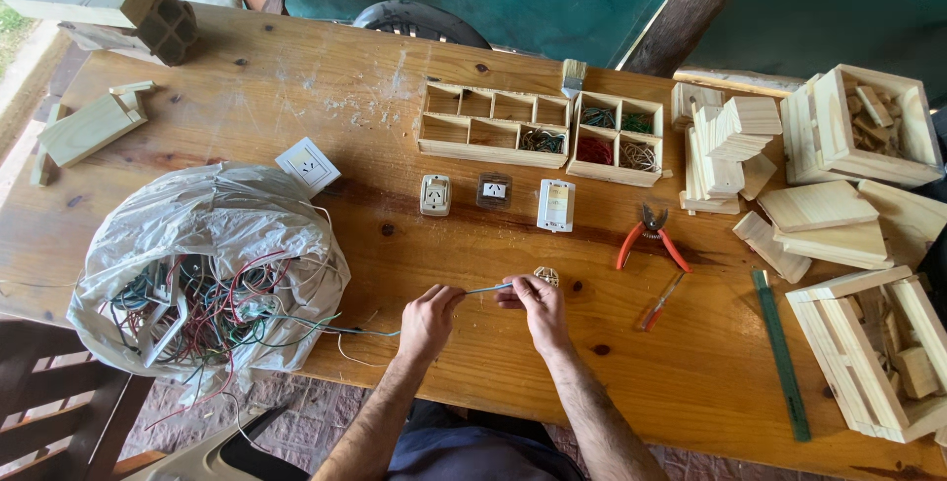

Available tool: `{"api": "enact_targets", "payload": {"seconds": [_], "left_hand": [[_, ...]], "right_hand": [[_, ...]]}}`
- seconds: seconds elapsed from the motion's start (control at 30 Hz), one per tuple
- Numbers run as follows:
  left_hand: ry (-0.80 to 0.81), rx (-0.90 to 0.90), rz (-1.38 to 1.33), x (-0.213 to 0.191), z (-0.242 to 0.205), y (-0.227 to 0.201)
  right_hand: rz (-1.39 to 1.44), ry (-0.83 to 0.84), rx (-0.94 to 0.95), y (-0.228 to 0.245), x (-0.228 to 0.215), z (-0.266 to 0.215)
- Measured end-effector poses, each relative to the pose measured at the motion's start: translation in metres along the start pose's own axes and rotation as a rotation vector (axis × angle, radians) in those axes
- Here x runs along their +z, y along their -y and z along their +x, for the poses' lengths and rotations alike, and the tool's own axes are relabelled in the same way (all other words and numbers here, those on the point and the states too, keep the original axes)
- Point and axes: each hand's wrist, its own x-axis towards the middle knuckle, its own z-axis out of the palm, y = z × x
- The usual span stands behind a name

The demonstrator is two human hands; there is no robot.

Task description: The person strips insulation from multiple colored wires using wire cutters and a screwdriver, then inserts the stripped ends into a small electrical component on the table. The person handles several wires one at a time and secures them into the component.

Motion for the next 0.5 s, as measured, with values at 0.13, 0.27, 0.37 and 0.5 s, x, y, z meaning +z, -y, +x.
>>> {"api": "enact_targets", "payload": {"seconds": [0.13,0.27,0.37,0.5], "left_hand": [[-0.039,-0.004,-0.067,-0.003,0.011,0.006],[-0.038,-0.058,-0.159,0.000,0.013,0.015],[-0.034,-0.072,-0.198,-0.001,0.013,0.017],[-0.034,-0.051,-0.220,0.002,0.014,0.026]], "right_hand": [[-0.068,-0.011,-0.030,-0.001,0.000,0.006],[-0.056,-0.050,-0.015,-0.006,0.002,0.007],[-0.061,-0.066,-0.013,-0.007,0.001,0.008],[-0.066,-0.079,-0.009,-0.019,-0.009,0.017]]}}
